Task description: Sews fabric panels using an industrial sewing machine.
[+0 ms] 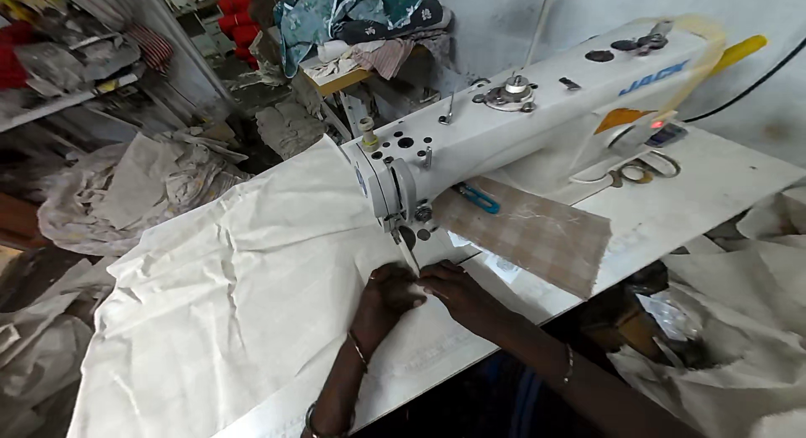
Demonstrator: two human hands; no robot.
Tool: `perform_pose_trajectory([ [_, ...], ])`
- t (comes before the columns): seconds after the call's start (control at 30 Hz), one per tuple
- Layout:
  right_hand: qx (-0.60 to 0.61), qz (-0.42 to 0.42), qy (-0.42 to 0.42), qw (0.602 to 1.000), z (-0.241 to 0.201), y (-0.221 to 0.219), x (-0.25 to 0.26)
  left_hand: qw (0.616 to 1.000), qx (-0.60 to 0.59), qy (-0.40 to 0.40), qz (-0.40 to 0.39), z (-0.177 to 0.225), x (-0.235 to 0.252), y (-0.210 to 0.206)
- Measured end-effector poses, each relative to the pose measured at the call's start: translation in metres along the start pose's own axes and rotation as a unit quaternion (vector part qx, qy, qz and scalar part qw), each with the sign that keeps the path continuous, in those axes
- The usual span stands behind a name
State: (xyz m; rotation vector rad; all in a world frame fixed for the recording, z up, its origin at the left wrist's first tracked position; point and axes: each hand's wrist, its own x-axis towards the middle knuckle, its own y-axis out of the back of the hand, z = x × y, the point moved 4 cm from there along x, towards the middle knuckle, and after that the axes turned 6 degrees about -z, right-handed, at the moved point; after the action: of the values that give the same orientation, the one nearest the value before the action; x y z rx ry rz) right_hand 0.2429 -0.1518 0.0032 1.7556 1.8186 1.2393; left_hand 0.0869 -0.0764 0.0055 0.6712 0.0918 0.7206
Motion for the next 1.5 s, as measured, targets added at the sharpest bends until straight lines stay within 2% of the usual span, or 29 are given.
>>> perform_pose_trajectory([
  [0.13,0.031,-0.056,-0.032,0.997,0.006,0.007,0.021,0.995,-0.06,0.076,-0.032,-0.008,0.018,0.018],
  [0.2,0.052,-0.065,-0.048,0.995,0.009,0.008,0.024,0.998,-0.031,0.062,-0.009,-0.005,0.02,0.016],
  [0.27,0.064,-0.071,-0.064,0.993,0.012,0.007,0.027,0.999,0.03,0.016,0.039,-0.002,0.022,0.011],
  [0.33,0.062,-0.086,-0.079,0.991,0.011,0.007,0.032,0.997,0.033,0.027,0.059,-0.003,0.024,0.008],
  [0.4,0.023,-0.037,-0.049,0.998,0.01,0.004,0.034,0.996,-0.028,0.073,0.047,-0.009,0.025,0.009],
  [0.47,-0.022,0.051,0.002,0.998,0.011,0.0,0.032,0.993,-0.061,0.094,0.026,-0.013,0.023,0.007],
  [0.57,-0.04,0.106,0.016,0.993,0.016,0.001,0.03,0.999,0.029,0.009,0.036,-0.004,0.015,0.0],
  [0.67,-0.045,0.036,0.022,0.998,0.016,0.006,0.034,0.988,0.106,-0.041,0.105,0.002,0.014,-0.008],
  [0.77,-0.018,-0.123,-0.026,0.992,0.013,0.017,0.046,0.985,0.118,-0.022,0.123,0.006,0.021,-0.01],
  [0.83,-0.001,-0.18,-0.06,0.982,0.013,0.021,0.05,0.99,0.085,0.004,0.116,0.004,0.023,-0.01],
  [0.87,0.004,-0.171,-0.065,0.983,0.012,0.02,0.049,0.991,0.071,0.011,0.116,0.003,0.023,-0.009],
  [0.97,-0.018,-0.026,-0.013,0.999,0.016,0.009,0.04,0.992,0.061,0.003,0.112,0.002,0.021,-0.008],
  [1.03,-0.027,0.012,0.004,1.0,0.018,0.006,0.036,0.992,0.071,-0.001,0.102,0.004,0.018,-0.009],
  [1.13,-0.032,-0.021,-0.018,0.999,0.015,0.008,0.04,0.986,0.106,-0.008,0.13,0.006,0.017,-0.012],
  [1.27,0.002,-0.177,-0.143,0.974,0.008,0.02,0.058,0.988,0.103,-0.017,0.116,0.007,0.021,-0.01],
  [1.33,-0.003,-0.192,-0.175,0.966,0.009,0.019,0.062,0.986,0.127,-0.015,0.103,0.008,0.019,-0.011],
  [1.5,0.046,-0.178,-0.193,0.964,0.013,0.021,0.061,0.958,0.233,-0.026,0.167,0.016,0.018,-0.016],
])
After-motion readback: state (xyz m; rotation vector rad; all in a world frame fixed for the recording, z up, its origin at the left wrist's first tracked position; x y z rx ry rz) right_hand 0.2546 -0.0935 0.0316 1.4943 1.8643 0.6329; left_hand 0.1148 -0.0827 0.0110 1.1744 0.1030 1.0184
